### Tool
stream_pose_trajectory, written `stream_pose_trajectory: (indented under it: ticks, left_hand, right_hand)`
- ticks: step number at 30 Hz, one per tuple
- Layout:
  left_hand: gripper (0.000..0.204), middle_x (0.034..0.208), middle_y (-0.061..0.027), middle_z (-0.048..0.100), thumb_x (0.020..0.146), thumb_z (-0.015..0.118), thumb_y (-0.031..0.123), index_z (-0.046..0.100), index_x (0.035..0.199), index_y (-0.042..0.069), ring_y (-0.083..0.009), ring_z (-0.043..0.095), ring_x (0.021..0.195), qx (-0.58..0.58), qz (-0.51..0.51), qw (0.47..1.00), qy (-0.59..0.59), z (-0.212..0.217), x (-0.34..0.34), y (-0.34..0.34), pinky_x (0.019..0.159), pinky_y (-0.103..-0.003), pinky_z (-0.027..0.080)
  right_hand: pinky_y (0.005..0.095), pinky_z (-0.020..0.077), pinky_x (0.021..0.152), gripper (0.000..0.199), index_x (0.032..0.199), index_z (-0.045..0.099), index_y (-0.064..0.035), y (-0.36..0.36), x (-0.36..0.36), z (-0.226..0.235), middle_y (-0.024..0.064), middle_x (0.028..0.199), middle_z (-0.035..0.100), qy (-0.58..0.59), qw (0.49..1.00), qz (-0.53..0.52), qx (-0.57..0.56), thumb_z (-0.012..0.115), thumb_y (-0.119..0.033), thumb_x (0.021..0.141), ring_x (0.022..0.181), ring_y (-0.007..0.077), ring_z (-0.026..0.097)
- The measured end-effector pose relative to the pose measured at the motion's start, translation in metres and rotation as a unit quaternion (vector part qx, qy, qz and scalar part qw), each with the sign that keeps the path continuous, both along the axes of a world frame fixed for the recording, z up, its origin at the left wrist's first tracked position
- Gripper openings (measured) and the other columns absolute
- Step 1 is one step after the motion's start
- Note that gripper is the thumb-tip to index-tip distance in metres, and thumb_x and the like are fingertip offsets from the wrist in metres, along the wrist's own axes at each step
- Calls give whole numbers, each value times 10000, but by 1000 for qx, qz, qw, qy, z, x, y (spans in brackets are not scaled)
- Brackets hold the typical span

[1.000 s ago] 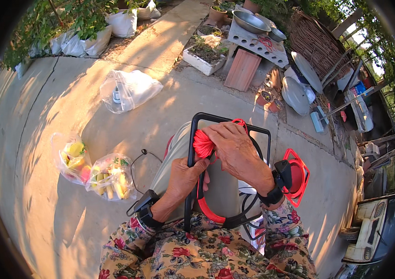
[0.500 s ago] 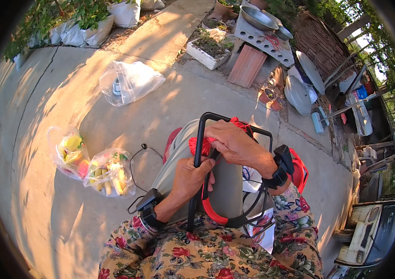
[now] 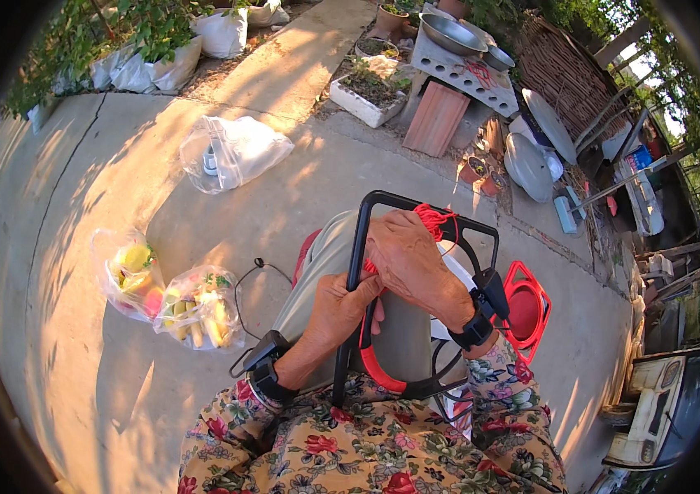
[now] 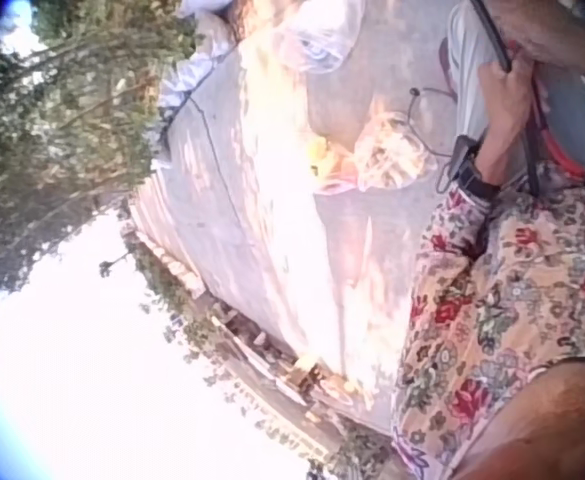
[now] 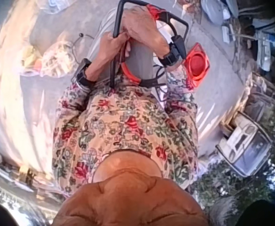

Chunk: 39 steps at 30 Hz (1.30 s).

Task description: Wrapping a red decorative cord around the outer frame of a furniture component.

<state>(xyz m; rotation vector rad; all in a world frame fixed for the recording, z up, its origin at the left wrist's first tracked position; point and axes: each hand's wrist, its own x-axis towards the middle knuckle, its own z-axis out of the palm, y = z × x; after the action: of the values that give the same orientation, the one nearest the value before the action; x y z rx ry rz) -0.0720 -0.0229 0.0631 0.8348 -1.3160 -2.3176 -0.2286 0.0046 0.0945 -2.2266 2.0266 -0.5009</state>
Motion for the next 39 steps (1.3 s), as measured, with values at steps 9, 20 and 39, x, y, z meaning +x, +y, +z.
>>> stream_pose_trajectory:
  ticks: [9, 20, 39]
  left_hand:
    - [231, 611, -97, 626, 917, 625, 230, 632, 914, -1, -161, 589, 442, 84, 34, 996, -2, -9, 7, -6, 385, -267, 455]
    - [247, 618, -97, 624, 929, 593, 251, 616, 881, 9, -162, 599, 454, 65, 23, 997, 43, -6, 8, 1, 399, -258, 484]
    - [263, 607, -95, 622, 918, 593, 251, 623, 937, -10, -173, 595, 452, 90, 63, 993, 39, 5, 16, -2, 396, -264, 489]
  right_hand:
    - [282, 513, 692, 165, 1036, 621, 23, 124, 18, -9, 112, 901, 671, -390, 883, -259, -19, 622, -50, 889, 793, 144, 640]
    - [330, 497, 617, 441, 1231, 506, 3, 77, 31, -67, 134, 845, 661, -415, 875, -240, -69, 689, -134, 854, 713, 208, 638]
    - [270, 495, 692, 222, 962, 613, 3, 137, 10, -46, 99, 1013, 623, -372, 899, -233, 4, 683, -78, 767, 769, 149, 617]
